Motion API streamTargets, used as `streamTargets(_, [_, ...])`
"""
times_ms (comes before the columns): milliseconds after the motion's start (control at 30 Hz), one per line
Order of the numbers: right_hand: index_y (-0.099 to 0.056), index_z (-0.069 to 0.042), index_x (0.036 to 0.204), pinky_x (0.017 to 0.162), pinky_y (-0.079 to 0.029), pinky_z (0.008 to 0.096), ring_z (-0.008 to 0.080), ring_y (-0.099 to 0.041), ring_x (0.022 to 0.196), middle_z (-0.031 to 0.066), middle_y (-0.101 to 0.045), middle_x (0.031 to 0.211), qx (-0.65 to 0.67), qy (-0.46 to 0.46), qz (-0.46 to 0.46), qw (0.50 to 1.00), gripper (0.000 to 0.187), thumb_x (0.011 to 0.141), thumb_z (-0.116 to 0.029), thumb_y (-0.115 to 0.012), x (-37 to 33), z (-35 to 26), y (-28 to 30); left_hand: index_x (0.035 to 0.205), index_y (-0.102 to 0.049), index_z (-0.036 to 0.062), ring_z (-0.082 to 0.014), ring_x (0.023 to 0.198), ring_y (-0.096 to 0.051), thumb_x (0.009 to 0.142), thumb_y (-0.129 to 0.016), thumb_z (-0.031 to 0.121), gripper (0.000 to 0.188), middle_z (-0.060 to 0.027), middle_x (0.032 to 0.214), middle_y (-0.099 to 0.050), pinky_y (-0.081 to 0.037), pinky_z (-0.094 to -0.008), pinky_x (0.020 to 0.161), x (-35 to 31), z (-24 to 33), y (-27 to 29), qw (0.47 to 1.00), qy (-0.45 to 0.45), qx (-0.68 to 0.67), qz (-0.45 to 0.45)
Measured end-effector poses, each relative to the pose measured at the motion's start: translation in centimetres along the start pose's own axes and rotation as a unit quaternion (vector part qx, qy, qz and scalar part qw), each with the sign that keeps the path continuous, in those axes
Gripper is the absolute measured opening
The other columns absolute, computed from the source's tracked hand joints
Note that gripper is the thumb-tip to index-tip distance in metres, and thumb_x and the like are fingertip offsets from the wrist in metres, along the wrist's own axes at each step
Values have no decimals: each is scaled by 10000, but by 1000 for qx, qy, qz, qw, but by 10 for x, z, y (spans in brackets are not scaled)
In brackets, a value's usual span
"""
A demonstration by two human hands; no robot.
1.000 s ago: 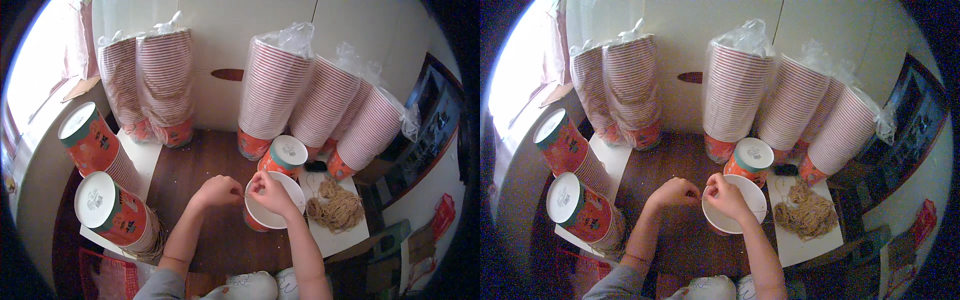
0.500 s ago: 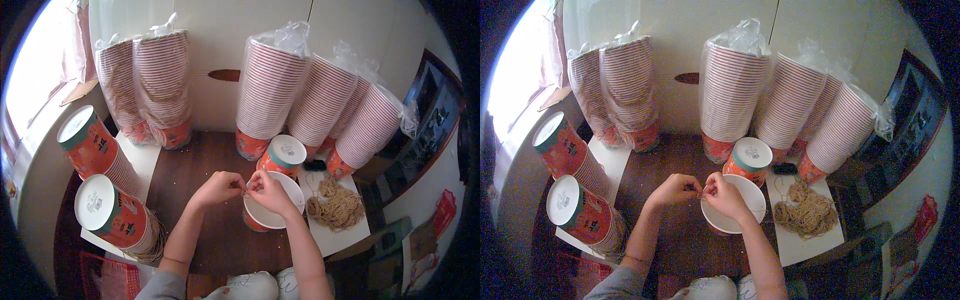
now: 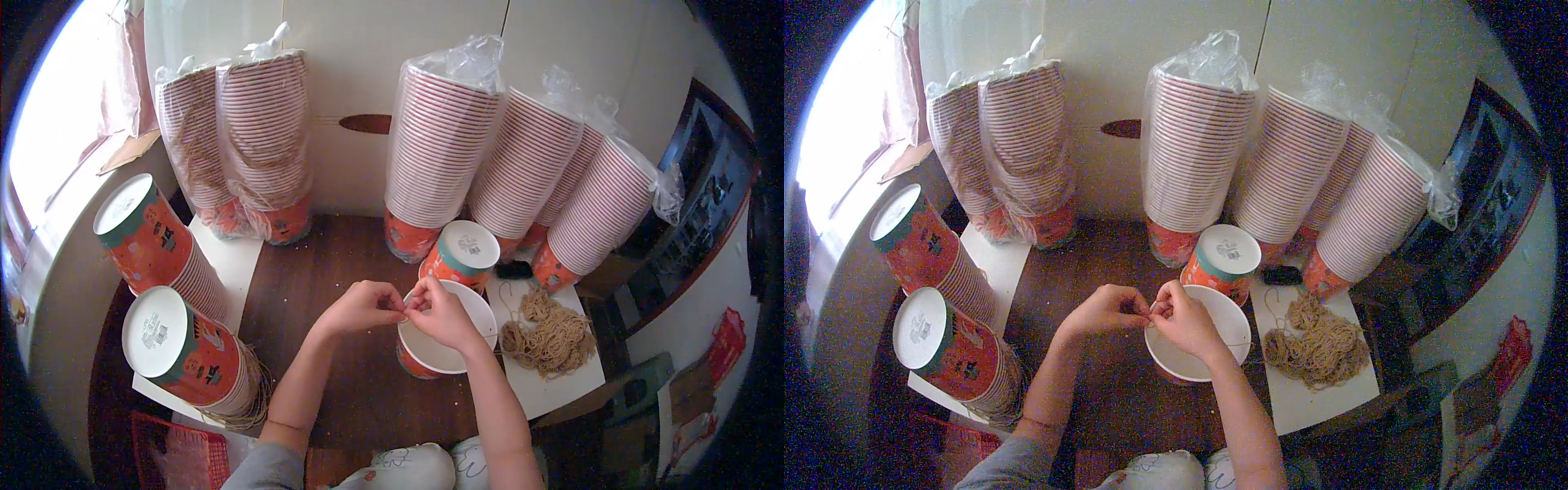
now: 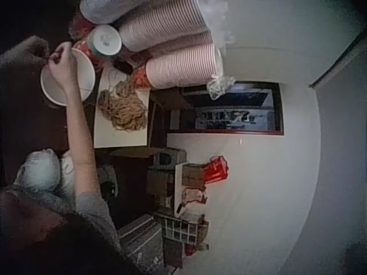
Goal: Threading and tying strings through holes in paper buckets to create handles for a holiday-themed product.
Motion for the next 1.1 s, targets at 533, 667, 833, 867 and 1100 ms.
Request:
streamTargets(533, [-394, -41, 836, 619, -471, 315, 203, -609, 715, 95, -601, 743, 8, -20, 18, 1000, 256, 727, -76, -623, -1, 0, 2, 787, -606, -5, -136, 630, -588, 667, -643, 100, 164, -98, 705, -623, -465, -270, 581, 2, 1, -4, 996, 27, 82, 17])
streamTargets(667, [-395, -42, 832, 617, -471, 315, 203, -610, 715, 96, -603, 745, 6, -13, 16, 1000, 261, 725, -81, -629, -1, -5, 3, 796, -604, -11, -159, 645, -598, 692, -628, 122, 170, -120, 719, -624, -469, -285, 595, -1, 7, -3, 994, 39, 101, 18])
streamTargets(833, [-406, -44, 824, 611, -475, 319, 211, -612, 717, 94, -605, 743, -22, -1, 9, 1000, 241, 731, -88, -624, -2, -10, 3, 798, -594, -14, -168, 660, -592, 730, -606, 139, 168, -132, 723, -614, -461, -293, 611, -2, 1, -4, 994, 6, 108, 0])
streamTargets(867, [-406, -44, 824, 611, -475, 319, 211, -612, 717, 94, -605, 743, -23, 0, 10, 1000, 241, 731, -88, -624, -2, -9, 3, 799, -590, -15, -167, 656, -585, 744, -599, 146, 171, -133, 719, -609, -456, -294, 610, -1, 1, -4, 994, -6, 108, 0])
streamTargets(1100, [-438, -51, 830, 617, -475, 323, 219, -608, 713, 94, -602, 739, -50, 32, -13, 998, 203, 740, -106, -612, -4, -11, 8, 817, -588, 2, -99, 622, -513, 784, -580, 183, 184, -48, 683, -582, -425, -262, 562, -1, -10, -2, 997, 12, 42, -60])
Point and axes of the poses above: each hand's wrist, its own x-axis towards the middle knuckle, its own y-axis out of the back of the hand, z = x × y, the point moved 2 cm from there along x, towards the middle knuckle
